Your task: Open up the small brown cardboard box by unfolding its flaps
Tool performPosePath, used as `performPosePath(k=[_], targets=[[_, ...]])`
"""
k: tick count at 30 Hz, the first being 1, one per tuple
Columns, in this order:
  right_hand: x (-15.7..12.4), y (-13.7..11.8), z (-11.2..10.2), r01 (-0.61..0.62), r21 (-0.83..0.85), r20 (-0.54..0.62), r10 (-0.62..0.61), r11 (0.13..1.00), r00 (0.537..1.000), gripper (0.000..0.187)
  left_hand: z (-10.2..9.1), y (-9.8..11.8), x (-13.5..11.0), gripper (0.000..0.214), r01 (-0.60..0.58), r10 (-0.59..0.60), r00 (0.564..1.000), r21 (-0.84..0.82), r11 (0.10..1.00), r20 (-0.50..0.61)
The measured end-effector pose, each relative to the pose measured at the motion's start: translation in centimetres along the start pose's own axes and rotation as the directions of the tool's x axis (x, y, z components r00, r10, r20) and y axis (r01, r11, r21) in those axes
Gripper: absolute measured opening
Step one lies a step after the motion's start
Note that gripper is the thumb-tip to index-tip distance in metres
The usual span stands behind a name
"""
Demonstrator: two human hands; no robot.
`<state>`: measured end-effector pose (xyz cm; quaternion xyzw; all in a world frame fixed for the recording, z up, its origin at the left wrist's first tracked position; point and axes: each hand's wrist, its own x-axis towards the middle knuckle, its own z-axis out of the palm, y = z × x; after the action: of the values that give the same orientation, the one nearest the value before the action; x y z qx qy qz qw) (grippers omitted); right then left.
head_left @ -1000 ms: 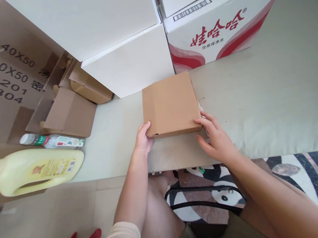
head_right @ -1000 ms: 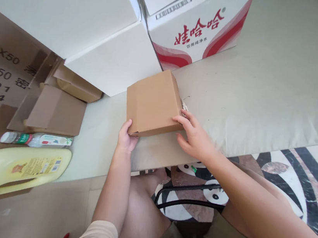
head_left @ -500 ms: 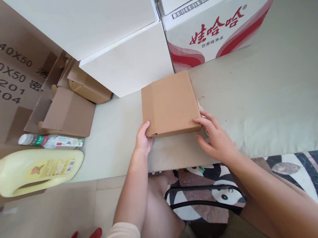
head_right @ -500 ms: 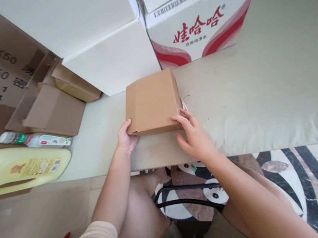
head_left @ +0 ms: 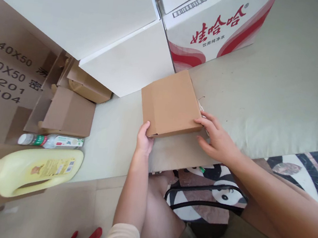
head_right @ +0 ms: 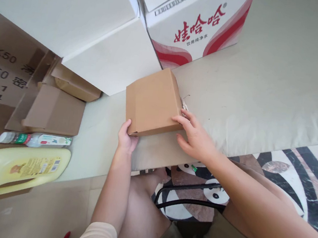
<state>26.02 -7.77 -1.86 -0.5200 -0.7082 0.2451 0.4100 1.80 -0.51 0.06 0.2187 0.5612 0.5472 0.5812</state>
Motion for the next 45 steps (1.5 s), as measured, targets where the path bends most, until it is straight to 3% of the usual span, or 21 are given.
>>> performPosePath(k=[14,45], targets=[[-0.05,-0.12,-0.12,-0.02,-0.007,0.004,0.02,1.0,1.0,0.05,-0.34,-0.3,0.22,0.036,-0.032,0.031,0.999,0.056,0.998,0.033],[-0.08,-0.07,-0.13,-0.02,-0.006,0.015,0.02,1.0,1.0,0.052,0.08,-0.37,-0.07,0.034,-0.034,0.034,0.999,0.02,0.999,-0.026]])
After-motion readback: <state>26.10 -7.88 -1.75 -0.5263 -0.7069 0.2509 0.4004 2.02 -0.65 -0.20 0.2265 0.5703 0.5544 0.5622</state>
